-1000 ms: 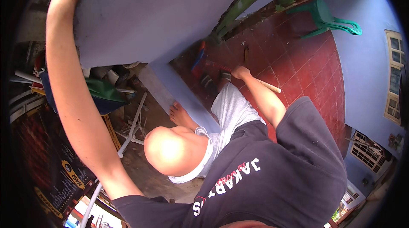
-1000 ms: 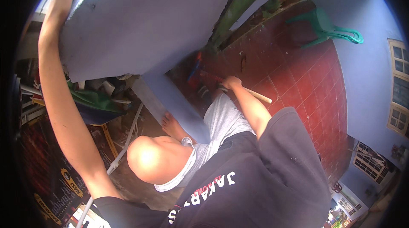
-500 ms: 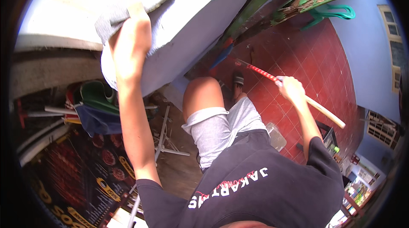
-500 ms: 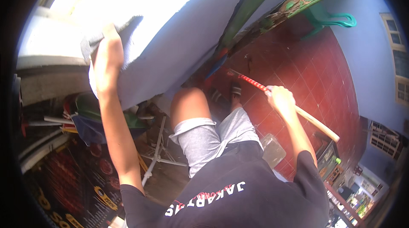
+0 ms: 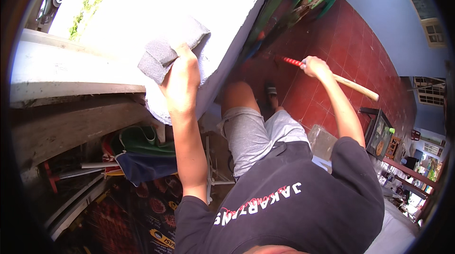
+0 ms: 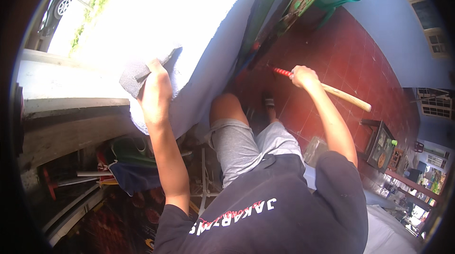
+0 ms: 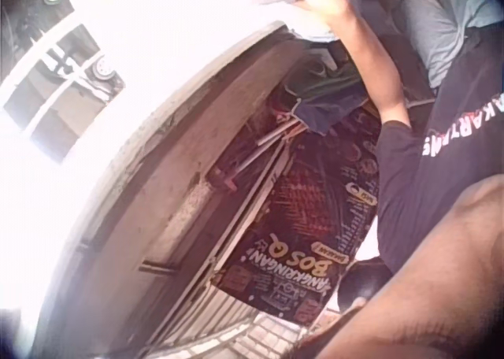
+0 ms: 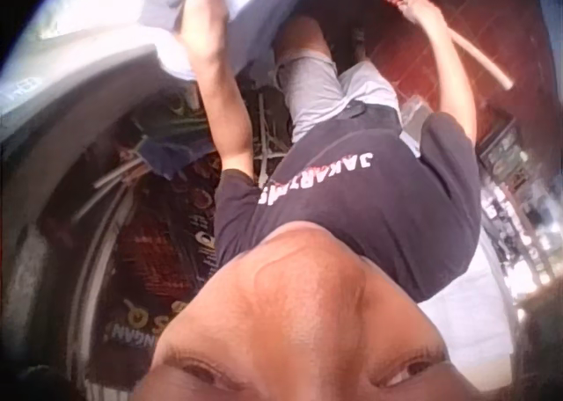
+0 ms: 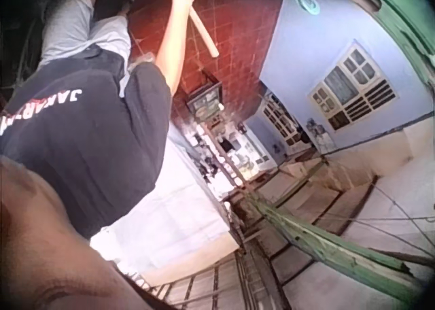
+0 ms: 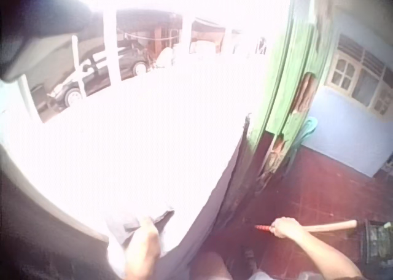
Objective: The person scrapes old paint from a green wooden door frame using a metal scraper and a sanding block. They alternate between scraping and sanding different sections of the frame, occasionally sweeping debris from the floor with a broom.
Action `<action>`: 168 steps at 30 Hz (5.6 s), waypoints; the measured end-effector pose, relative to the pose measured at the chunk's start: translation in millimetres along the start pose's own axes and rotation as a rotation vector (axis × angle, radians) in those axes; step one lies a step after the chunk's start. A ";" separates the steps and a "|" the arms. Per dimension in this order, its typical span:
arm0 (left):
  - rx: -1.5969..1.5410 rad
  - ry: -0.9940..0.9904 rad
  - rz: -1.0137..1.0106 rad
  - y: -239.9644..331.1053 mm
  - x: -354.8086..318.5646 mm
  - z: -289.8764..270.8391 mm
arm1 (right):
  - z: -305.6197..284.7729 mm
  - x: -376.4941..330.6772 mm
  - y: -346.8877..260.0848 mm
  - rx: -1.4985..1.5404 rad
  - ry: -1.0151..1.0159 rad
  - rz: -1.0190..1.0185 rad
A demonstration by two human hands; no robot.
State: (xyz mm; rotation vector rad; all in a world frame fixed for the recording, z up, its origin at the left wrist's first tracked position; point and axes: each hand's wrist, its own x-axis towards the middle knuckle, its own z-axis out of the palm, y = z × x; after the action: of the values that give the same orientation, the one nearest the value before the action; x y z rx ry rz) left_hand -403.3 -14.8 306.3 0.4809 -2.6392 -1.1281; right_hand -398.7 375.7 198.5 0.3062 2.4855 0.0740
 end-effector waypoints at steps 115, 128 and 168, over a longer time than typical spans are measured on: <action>0.084 -0.677 -0.859 27.2 -243.8 -281.2 | -184.2 -542.0 139.6 1.061 0.581 -0.120; 0.019 -0.701 -0.789 87.8 -248.0 -303.9 | -289.3 -506.5 95.0 1.130 0.437 -0.042; 0.097 -0.902 -0.866 51.3 -273.0 -287.0 | -333.9 -480.9 134.0 1.009 0.445 -0.262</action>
State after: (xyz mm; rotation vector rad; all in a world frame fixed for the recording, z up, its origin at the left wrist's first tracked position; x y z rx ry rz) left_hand -66.9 -64.7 515.8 1.5546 -3.3275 -1.7656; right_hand -196.9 398.8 763.8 0.3873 2.7686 -1.3735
